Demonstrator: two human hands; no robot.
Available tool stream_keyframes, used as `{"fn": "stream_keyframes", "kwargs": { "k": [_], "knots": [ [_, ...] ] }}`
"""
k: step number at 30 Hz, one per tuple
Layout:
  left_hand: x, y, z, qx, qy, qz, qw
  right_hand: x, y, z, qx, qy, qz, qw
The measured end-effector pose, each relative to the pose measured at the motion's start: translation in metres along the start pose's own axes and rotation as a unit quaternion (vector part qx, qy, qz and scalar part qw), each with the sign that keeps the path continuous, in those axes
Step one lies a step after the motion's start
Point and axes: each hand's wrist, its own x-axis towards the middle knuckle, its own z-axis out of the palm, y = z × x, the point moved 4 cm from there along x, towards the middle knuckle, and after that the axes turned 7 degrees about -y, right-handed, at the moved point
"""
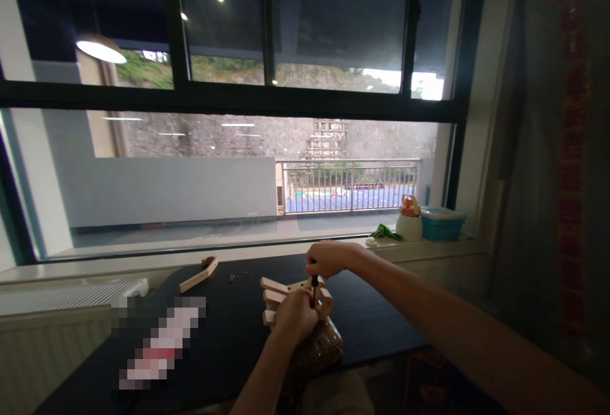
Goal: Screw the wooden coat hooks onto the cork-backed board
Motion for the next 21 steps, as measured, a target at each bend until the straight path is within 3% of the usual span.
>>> {"fn": "stream_keyframes", "kwargs": {
  "k": [10, 21],
  "knots": [
    [-0.002, 0.002, -0.003, -0.007, -0.006, -0.012, 1.0, 0.0, -0.009, -0.014, -0.001, -0.036, -0.039, 0.999],
    [-0.001, -0.001, -0.001, -0.015, 0.001, -0.012, 1.0, 0.009, -0.002, -0.002, -0.014, -0.004, 0.025, 1.0]
  ]
}}
